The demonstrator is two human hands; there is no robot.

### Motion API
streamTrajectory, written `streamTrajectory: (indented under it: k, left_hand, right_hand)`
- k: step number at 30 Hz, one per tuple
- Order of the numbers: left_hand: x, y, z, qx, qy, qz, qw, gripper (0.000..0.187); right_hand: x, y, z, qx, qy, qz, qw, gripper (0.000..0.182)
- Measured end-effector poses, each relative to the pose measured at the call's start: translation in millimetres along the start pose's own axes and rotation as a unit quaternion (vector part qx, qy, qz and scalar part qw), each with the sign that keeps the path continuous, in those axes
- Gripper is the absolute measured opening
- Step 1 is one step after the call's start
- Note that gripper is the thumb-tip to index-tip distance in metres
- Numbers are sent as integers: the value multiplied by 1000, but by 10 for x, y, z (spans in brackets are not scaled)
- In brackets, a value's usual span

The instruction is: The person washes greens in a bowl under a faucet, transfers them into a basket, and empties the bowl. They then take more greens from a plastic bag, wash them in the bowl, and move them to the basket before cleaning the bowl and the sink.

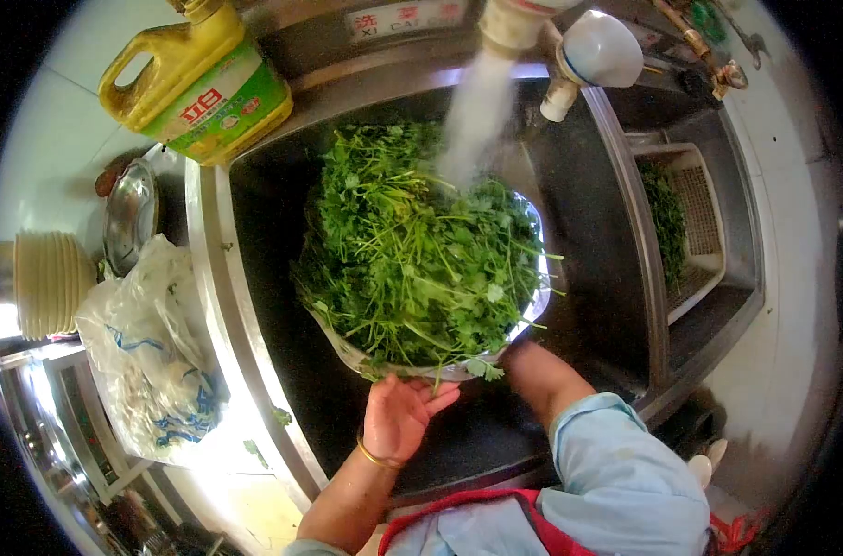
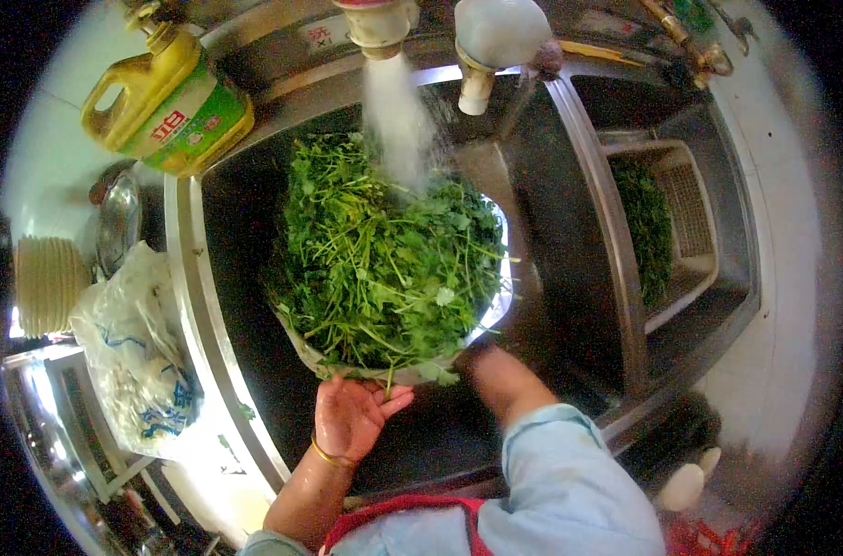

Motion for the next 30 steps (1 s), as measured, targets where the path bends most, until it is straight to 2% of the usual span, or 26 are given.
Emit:
streamTrajectory:
  k: [3, 9, 15, 18, 24, 30]
  left_hand:
    - [-17, -7, -7, -6, 1, -1, 1000, 77]
    - [17, 10, 12, 0, -12, 40, 999, 66]
    - [176, 107, 177, 17, -39, -27, 999, 54]
    - [215, 148, 254, 40, -43, -34, 998, 54]
    - [143, 122, 257, 28, -19, -24, 999, 53]
    - [110, 123, 217, 37, -54, -19, 998, 52]
  right_hand:
    - [21, 19, -17, 0, 3, -1, 1000, 34]
    - [50, 16, -16, -8, 10, 2, 1000, 33]
    - [88, -25, -8, -11, 17, 3, 1000, 32]
    - [64, -55, 22, -12, 23, -1, 1000, 32]
    - [-30, -78, 146, -25, 33, -14, 999, 31]
    - [-37, -149, 145, -26, 39, -7, 999, 31]
Point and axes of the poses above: each hand's wrist, its own y-axis towards the middle knuckle, its own x-axis out of the back of the hand, z = x × y, the point moved 7 cm from there along y, towards the middle knuckle, and after that the axes turned 12 degrees about x, right-handed, at the moved point
